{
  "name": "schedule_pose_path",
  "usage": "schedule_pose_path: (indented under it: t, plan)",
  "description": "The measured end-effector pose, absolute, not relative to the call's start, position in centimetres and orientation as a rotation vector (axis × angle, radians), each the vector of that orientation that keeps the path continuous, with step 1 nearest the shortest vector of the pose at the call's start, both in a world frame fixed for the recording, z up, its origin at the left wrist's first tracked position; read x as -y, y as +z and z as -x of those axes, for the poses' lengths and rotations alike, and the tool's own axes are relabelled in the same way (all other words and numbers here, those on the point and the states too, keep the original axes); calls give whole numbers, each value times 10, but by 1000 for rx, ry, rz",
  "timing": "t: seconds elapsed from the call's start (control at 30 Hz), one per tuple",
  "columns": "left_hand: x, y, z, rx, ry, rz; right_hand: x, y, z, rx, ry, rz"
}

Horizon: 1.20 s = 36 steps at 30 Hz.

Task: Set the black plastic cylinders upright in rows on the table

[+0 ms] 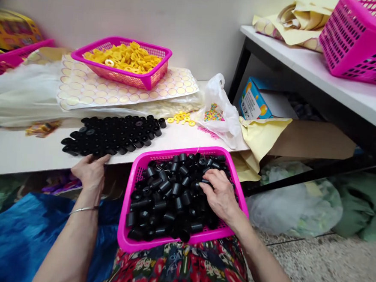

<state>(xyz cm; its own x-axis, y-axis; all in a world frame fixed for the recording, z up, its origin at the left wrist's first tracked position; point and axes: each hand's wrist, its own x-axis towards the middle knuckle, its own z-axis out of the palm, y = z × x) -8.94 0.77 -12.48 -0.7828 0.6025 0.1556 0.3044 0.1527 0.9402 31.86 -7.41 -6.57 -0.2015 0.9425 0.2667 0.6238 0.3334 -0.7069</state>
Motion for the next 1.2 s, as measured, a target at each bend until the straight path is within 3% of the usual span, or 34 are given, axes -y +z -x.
schedule_pose_path:
  t: [0.17, 0.3, 0.5, 0.73, 0.9, 1.03, 1.2]
  plan:
    - [6, -122, 83, -2319, 1781, -847, 57, -54, -291, 2242, 576, 1446]
    - [23, -102, 43, -2304, 1688, -1172, 46, -45, -270, 2394, 518, 1590]
    - [21, -77, -15, -1694, 1072, -1842, 52, -42, -279, 2635, 690, 1351]
    - [6, -68, -39, -1520, 292, -2361, 71, -55, -327, 2096, 741, 1238]
    - [-1, -67, -62, -1433, 409, -2407, 63, -64, -340, 1825, 548, 1433]
    - [-8, -55, -86, -1307, 472, -2443, 39, -58, -324, 1935, 460, 1500]
    - [-17, -37, -106, -1243, 430, -2485, 13, -50, -303, 2006, 651, 1539]
